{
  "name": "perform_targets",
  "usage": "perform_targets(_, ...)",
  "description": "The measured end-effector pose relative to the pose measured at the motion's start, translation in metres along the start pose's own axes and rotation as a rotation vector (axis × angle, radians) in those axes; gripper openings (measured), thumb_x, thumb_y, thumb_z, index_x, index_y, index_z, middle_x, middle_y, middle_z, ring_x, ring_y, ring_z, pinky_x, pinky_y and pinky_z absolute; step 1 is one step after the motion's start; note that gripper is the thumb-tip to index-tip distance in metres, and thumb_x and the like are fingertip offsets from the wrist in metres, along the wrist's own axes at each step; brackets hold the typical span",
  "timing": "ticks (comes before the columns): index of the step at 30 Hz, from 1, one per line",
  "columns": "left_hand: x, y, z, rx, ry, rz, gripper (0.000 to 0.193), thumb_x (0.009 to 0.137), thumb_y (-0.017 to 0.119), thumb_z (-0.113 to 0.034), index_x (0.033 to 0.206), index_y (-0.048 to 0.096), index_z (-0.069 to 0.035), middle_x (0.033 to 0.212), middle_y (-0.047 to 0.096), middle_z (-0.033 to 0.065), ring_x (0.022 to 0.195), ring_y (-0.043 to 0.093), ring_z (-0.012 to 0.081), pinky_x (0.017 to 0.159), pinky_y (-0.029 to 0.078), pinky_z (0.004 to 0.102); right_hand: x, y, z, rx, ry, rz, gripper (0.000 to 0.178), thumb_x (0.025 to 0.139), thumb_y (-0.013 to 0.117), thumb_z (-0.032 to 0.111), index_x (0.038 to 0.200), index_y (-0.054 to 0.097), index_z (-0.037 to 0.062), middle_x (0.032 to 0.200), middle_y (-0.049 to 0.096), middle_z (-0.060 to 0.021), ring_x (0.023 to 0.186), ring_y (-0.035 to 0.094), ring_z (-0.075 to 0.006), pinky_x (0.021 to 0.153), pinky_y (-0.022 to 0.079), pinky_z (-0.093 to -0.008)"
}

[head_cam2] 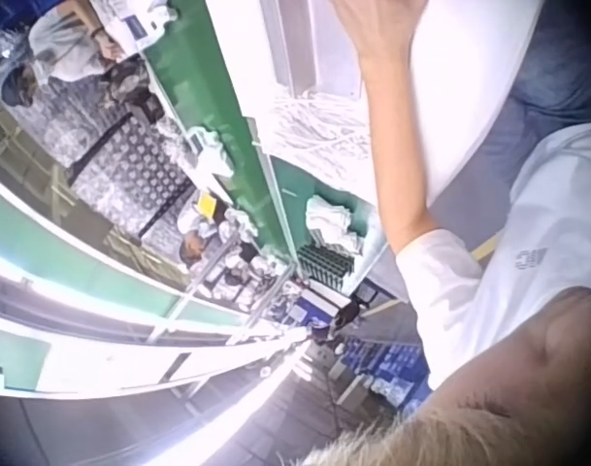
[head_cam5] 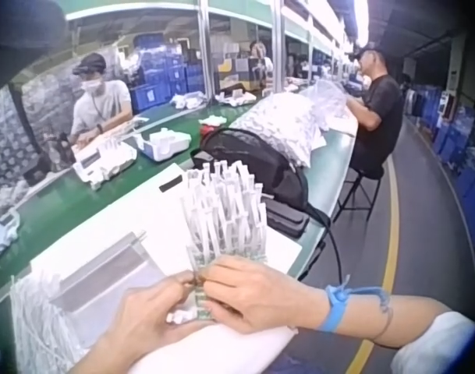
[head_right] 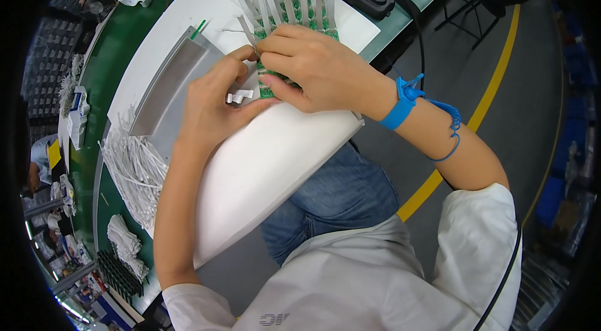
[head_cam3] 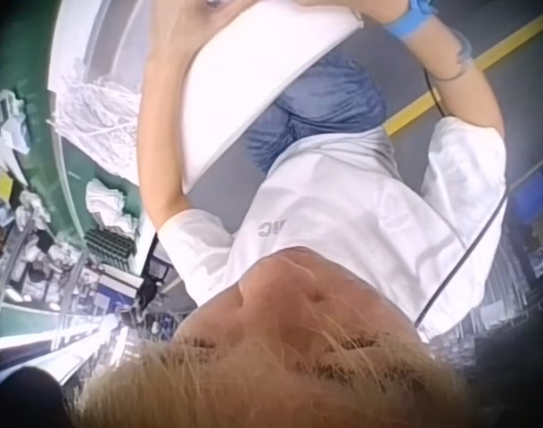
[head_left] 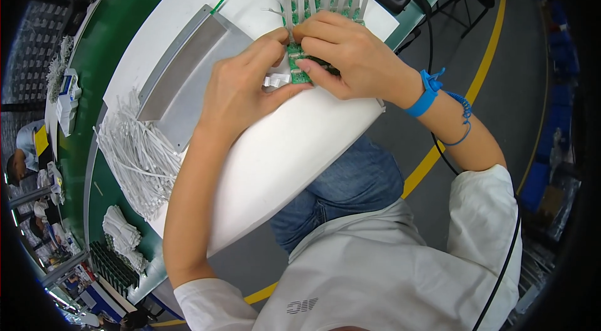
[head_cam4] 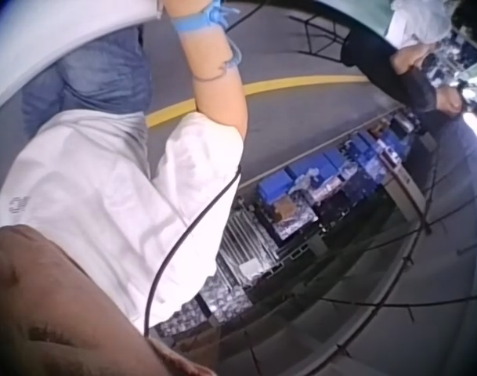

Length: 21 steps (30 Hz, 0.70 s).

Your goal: The person inserts wire connector components into slots on printed circuit boards by hand at an assembly station.

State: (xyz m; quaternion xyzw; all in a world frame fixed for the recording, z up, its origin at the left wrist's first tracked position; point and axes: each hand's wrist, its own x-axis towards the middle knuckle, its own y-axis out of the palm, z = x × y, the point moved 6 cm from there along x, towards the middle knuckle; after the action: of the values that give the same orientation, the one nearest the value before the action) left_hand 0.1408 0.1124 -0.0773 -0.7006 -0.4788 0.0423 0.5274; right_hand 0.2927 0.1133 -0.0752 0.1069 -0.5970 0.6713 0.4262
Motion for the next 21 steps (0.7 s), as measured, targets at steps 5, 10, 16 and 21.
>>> perform_targets(5,-0.001,-0.016,-0.011,-0.019,-0.037,-0.003,0.049,0.07,0.088,-0.032,0.097,0.06,-0.003,0.109,0.07,0.0075,0.072,0.068,0.0248,0.063,0.055,0.0332,0.007,-0.01,0.012,-0.003,-0.009,-0.011,0.018,0.082,0.069,0.006,0.097,0.063,-0.0007,0.103,0.065,-0.0118,0.097,0.06,-0.0301,0.087,0.052,-0.0387)
perform_targets(10,-0.004,-0.031,-0.024,-0.036,-0.103,-0.026,0.052,0.068,0.09,-0.034,0.099,0.061,-0.003,0.103,0.068,0.0061,0.072,0.068,0.023,0.064,0.055,0.0324,0.014,-0.019,0.024,-0.002,-0.016,-0.025,0.018,0.08,0.069,0.004,0.097,0.063,-0.0006,0.104,0.065,-0.0117,0.099,0.06,-0.0302,0.088,0.051,-0.0391)
perform_targets(16,0.002,-0.047,-0.031,-0.051,-0.069,-0.094,0.054,0.067,0.09,-0.034,0.1,0.062,-0.003,0.105,0.069,0.0053,0.069,0.066,0.0207,0.062,0.054,0.0315,0.025,-0.032,0.03,0.017,0.017,-0.015,0.018,0.08,0.069,0.003,0.097,0.062,-0.0006,0.104,0.065,-0.0116,0.1,0.06,-0.03,0.087,0.051,-0.0391)
perform_targets(21,0.005,-0.045,-0.031,0.005,-0.062,0.01,0.048,0.07,0.088,-0.033,0.095,0.061,-0.002,0.106,0.07,0.0052,0.064,0.064,0.0227,0.058,0.053,0.0324,0.03,-0.034,0.026,0.06,0.055,-0.014,0.017,0.08,0.068,0.003,0.095,0.062,-0.0003,0.103,0.064,-0.012,0.099,0.06,-0.0306,0.087,0.051,-0.0386)
